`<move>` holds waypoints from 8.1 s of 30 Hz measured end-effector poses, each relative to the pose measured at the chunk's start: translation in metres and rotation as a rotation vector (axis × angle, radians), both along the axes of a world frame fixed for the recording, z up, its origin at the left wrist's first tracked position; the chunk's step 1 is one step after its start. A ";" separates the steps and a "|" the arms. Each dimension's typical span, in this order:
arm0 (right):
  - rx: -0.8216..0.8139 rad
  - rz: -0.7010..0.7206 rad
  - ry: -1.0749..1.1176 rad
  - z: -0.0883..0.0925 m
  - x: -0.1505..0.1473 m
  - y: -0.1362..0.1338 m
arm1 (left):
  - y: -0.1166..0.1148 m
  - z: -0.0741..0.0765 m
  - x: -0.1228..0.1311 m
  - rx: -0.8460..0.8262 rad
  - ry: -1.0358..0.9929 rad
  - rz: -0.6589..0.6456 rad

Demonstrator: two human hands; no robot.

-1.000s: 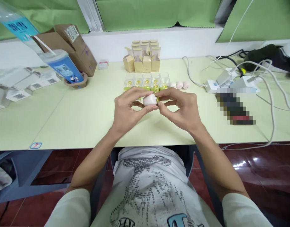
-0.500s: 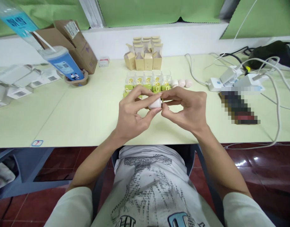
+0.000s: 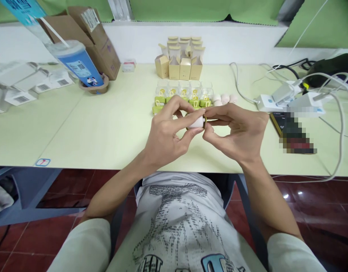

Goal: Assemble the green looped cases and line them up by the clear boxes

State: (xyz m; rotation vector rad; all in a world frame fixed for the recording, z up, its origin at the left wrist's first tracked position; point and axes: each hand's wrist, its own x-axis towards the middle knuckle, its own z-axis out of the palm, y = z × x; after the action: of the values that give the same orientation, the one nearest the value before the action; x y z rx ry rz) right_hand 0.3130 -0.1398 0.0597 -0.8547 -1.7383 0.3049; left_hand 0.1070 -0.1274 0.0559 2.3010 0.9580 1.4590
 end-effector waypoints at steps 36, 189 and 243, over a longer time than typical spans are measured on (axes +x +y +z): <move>-0.163 0.088 0.114 -0.005 0.010 0.019 | 0.032 -0.002 -0.020 -0.392 -0.352 -0.161; 0.150 0.005 -0.554 -0.055 -0.002 0.127 | 0.136 -0.077 -0.107 0.159 0.392 0.155; 0.056 -0.179 -0.722 -0.077 -0.020 0.118 | 0.130 -0.078 -0.098 0.165 0.367 0.107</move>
State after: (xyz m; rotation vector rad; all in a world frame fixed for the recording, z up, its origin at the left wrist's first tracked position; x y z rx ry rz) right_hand 0.2930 -0.0223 -0.0175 -1.1581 -2.2905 -0.2042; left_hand 0.0090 0.0025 -0.0225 2.7422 1.1059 1.2150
